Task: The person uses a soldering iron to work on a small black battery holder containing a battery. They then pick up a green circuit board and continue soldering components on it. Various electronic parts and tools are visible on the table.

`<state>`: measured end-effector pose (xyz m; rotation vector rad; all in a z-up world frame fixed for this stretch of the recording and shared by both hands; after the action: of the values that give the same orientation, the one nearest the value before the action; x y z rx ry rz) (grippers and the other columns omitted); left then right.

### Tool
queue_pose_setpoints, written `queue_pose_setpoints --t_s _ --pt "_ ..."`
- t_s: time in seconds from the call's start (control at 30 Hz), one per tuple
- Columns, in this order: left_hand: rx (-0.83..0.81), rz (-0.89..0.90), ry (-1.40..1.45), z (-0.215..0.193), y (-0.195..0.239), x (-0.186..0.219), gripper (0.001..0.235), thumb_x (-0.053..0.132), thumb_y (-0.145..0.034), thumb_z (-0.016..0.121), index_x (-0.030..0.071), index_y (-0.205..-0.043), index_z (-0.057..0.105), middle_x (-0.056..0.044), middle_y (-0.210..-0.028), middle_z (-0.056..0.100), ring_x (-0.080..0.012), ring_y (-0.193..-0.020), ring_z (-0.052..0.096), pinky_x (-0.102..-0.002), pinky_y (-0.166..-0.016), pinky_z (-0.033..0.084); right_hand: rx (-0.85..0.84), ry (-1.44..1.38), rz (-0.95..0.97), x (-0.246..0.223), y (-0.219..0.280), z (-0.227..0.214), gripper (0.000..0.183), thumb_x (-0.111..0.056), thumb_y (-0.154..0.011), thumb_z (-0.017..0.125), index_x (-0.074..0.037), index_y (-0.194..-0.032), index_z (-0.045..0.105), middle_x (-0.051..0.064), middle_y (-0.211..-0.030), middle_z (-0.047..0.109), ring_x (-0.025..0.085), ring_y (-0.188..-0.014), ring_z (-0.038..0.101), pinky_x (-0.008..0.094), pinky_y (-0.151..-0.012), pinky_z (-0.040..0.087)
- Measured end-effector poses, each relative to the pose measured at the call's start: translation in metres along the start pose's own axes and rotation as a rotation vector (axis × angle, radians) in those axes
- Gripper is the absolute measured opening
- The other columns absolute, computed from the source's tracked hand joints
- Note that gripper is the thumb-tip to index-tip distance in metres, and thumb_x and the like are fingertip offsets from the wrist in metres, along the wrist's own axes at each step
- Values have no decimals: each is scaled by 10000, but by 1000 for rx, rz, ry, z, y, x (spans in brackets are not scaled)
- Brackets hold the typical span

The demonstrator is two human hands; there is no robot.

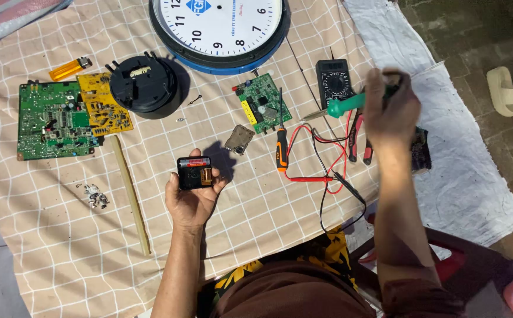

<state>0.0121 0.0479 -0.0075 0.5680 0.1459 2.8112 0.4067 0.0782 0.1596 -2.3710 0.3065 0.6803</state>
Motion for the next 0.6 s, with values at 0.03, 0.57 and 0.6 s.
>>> queue_pose_setpoints --t_s 0.03,0.57,0.6 --pt "0 1 0 1 0 1 719 558 -917 589 101 -1471 558 -224 -1098 737 -358 -1025 726 -530 -935 599 -1 0 -1 4 0 -6 539 -568 -1172 594 -35 -1201 667 239 -870 705 486 -904 708 539 -762 537" --pt "18 -23 -9 23 13 8 722 568 -899 617 121 -1463 573 -223 -1097 746 -352 -1002 736 -523 -916 604 148 -701 309 85 30 44 258 -259 -1024 797 -20 -955 729 85 -499 510 163 -440 582 260 -469 443" --pt "32 -18 -19 28 17 11 723 569 -899 616 127 -1470 570 -222 -1101 747 -349 -1005 736 -525 -922 599 225 -774 333 83 30 33 260 -248 -1024 789 -5 -966 719 130 -486 516 185 -423 587 244 -456 436"
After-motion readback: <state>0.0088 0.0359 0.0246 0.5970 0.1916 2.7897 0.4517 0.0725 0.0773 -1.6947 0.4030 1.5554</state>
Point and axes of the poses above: each hand's wrist, its own y-axis away from the middle knuckle, its own z-axis out of the palm, x = y × z, the point moved 5 cm from there along -y, towards the middle knuckle
